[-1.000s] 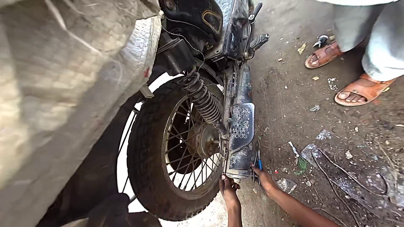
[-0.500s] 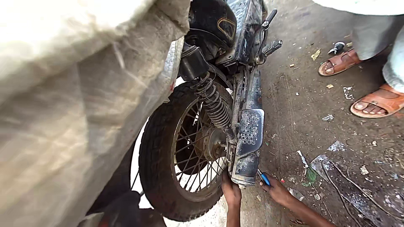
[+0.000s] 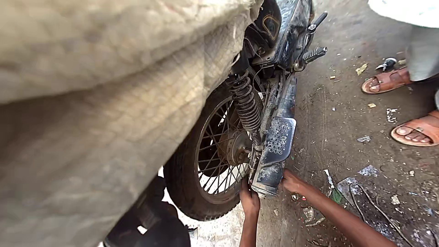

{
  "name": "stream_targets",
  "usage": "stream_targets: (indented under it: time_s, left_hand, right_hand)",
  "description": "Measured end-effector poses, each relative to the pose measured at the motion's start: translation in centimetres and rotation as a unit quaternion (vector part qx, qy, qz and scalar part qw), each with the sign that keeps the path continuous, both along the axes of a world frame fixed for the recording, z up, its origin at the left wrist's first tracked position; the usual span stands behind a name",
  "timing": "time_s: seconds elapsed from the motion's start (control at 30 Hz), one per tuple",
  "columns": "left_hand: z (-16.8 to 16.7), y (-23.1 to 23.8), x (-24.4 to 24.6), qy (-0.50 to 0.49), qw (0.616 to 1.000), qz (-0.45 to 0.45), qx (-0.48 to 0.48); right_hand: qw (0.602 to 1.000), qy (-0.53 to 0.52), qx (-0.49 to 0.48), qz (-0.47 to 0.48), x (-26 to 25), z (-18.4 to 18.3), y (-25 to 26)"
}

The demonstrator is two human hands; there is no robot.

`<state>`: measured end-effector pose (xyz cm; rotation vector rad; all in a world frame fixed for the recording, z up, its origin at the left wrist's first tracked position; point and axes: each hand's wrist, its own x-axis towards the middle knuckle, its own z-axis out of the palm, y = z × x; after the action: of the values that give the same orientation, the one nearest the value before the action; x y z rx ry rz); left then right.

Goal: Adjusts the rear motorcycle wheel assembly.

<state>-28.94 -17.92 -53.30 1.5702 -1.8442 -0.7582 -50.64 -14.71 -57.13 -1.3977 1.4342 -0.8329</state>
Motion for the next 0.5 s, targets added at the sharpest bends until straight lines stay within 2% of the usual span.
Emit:
stream_targets:
  time_s: [0.2,0.4,0.5]
  left_hand:
    - [0.9,-0.1,0.0,-0.019,1.0,0.001,-0.013]
    - [0.8,0.1,0.1,-0.026,0.999,-0.002,-0.025]
    - [0.9,-0.2,-0.2,-0.02,1.0,0.011,0.017]
  right_hand:
    - [1.0,0.017,-0.014,-0.009,0.0,-0.8,0.8]
    - [1.0,0.009,0.01,-0.02,0.7,0.7,-1.0]
    - [1.0,0.006,0.001,-0.013,0.4,0.3,-1.1]
